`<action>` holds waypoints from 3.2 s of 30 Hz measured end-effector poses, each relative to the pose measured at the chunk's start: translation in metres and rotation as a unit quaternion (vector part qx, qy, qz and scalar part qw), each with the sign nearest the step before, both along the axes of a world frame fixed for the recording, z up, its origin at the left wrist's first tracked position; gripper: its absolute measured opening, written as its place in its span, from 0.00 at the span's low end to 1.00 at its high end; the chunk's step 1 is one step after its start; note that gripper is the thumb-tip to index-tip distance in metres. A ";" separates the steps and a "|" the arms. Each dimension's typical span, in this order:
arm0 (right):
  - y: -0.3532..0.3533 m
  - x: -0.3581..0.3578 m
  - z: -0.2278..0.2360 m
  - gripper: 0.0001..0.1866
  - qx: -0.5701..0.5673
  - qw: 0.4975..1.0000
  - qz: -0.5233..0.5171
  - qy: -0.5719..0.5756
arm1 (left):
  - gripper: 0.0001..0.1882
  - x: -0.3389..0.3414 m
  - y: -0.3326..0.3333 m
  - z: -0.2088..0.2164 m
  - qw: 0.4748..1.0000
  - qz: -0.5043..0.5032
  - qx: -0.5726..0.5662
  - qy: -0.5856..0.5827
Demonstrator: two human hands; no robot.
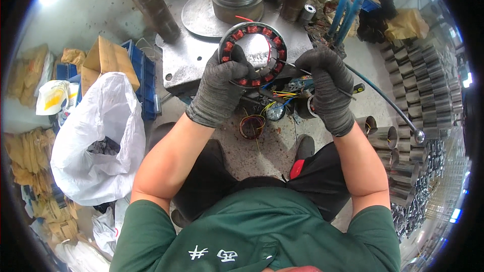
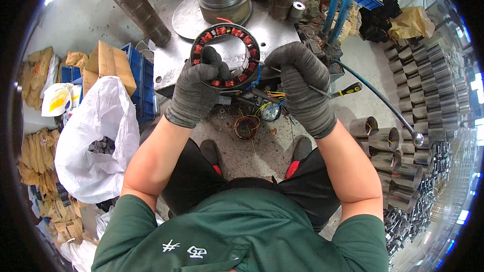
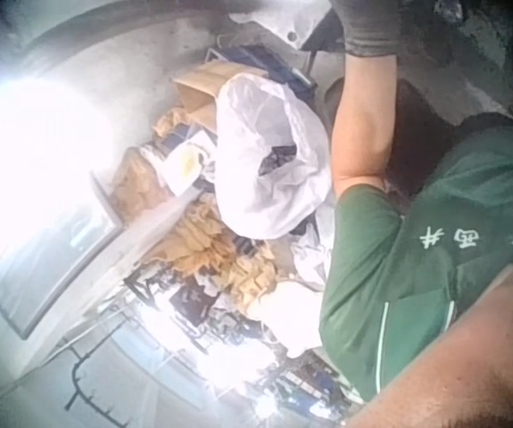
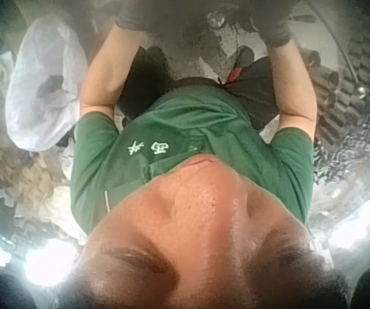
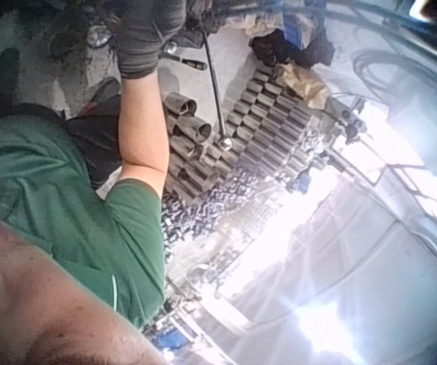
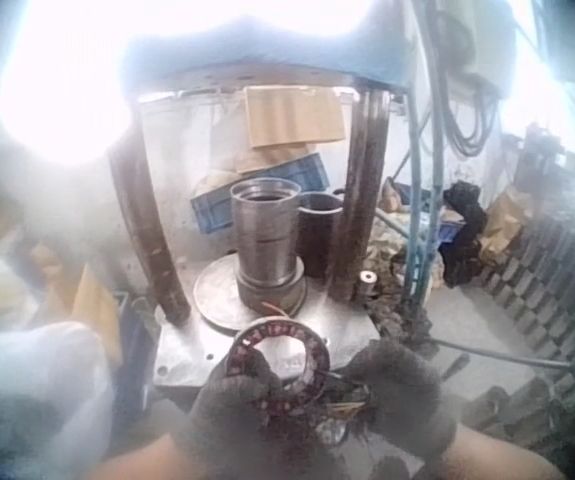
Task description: The person places a stator core into a cylindrical mold within a hydraulic press, pushes down on the mold, and subsequently uses a thin metal tool to adjust or secure the wiring around the stator core.
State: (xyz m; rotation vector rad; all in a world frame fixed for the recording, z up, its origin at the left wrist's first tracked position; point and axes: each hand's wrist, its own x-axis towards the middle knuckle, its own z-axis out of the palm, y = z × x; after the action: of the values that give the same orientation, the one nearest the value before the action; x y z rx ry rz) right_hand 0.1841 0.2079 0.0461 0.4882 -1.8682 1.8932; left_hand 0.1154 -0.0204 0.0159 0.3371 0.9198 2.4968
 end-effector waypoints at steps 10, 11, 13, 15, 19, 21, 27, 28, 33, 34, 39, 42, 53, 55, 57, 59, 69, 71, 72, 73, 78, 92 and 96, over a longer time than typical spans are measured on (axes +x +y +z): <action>-0.013 -0.015 -0.015 0.06 0.245 0.967 -0.011 0.064 | 0.36 0.006 0.009 0.011 0.988 0.067 -0.127 0.050; -0.016 -0.016 -0.013 0.06 0.246 0.967 -0.016 0.064 | 0.35 0.007 0.010 0.011 0.987 0.070 -0.140 0.043; -0.022 -0.017 -0.009 0.05 0.396 0.909 -0.064 0.117 | 0.31 0.009 0.012 0.008 0.965 0.097 -0.233 0.074; -0.021 -0.020 -0.007 0.05 0.389 0.913 -0.046 0.113 | 0.34 0.008 0.010 0.011 0.949 0.122 -0.282 0.072; -0.006 -0.019 0.001 0.04 0.203 0.973 0.006 0.113 | 0.34 0.002 0.005 0.009 0.957 0.152 -0.228 0.091; 0.003 -0.019 -0.005 0.05 0.035 0.997 -0.051 0.043 | 0.33 -0.004 -0.004 0.013 0.968 0.149 -0.202 0.032; 0.068 -0.076 -0.038 0.10 0.231 0.954 -0.189 -0.032 | 0.14 -0.021 -0.026 0.009 0.982 0.160 -0.086 -0.050; 0.071 -0.084 -0.046 0.11 0.212 0.959 -0.177 -0.062 | 0.13 -0.028 -0.033 0.000 0.990 0.122 -0.044 -0.063; 0.101 -0.120 -0.100 0.12 0.338 0.922 -0.185 0.048 | 0.10 -0.020 -0.022 0.022 0.995 0.068 0.065 -0.032; 0.099 -0.123 -0.104 0.12 0.395 0.898 -0.191 0.043 | 0.11 -0.015 -0.020 0.032 0.996 0.079 0.027 0.022; 0.107 -0.127 -0.113 0.28 0.531 0.828 -0.178 0.009 | 0.28 -0.007 -0.023 0.011 0.974 0.129 -0.148 0.111; 0.079 -0.105 -0.077 0.43 0.631 0.753 -0.176 -0.060 | 0.27 0.006 -0.022 0.021 0.947 0.158 -0.228 0.162; -0.031 -0.023 -0.022 0.76 0.030 0.987 0.124 -0.098 | 0.27 0.027 -0.001 0.018 0.974 0.024 -0.145 0.171; -0.033 -0.019 -0.020 0.73 -0.003 0.991 0.083 -0.107 | 0.28 0.033 0.009 0.013 0.974 0.035 -0.115 0.190; -0.035 -0.016 -0.014 0.61 -0.064 0.992 0.084 -0.070 | 0.31 0.038 0.016 0.020 0.968 0.051 -0.087 0.230; -0.029 -0.010 0.012 0.46 -0.227 0.953 0.092 -0.181 | 0.27 0.041 0.020 0.025 0.976 0.071 -0.046 0.201; 0.004 -0.019 0.007 0.42 -0.477 0.843 0.099 -0.229 | 0.25 0.020 0.032 -0.012 0.962 0.014 -0.257 0.096; 0.002 -0.018 0.001 0.41 -0.437 0.860 0.105 -0.242 | 0.24 0.017 0.037 -0.005 0.985 0.050 -0.157 0.040; 0.001 -0.016 -0.002 0.42 -0.414 0.867 0.112 -0.255 | 0.21 0.007 0.033 -0.013 0.957 0.092 -0.250 0.113; -0.001 -0.013 -0.005 0.44 -0.390 0.873 0.119 -0.268 | 0.21 0.006 0.032 -0.015 0.957 0.093 -0.253 0.109; 0.000 0.000 -0.018 0.48 -0.250 0.911 0.141 -0.297 | 0.14 0.013 0.044 -0.006 0.969 0.083 -0.229 0.049; -0.006 0.016 -0.012 0.40 -0.177 0.935 0.100 -0.292 | 0.30 0.007 0.052 -0.022 0.939 -0.040 -0.234 0.249; -0.004 0.016 -0.005 0.44 -0.122 0.930 0.136 -0.318 | 0.25 0.009 0.055 -0.025 0.973 -0.093 -0.153 0.145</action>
State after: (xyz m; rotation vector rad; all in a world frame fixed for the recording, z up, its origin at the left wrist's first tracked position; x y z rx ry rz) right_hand 0.1999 0.2037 0.0410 0.0391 -1.9574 2.6691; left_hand 0.1241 0.0349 -0.0095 0.6628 1.3050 2.1278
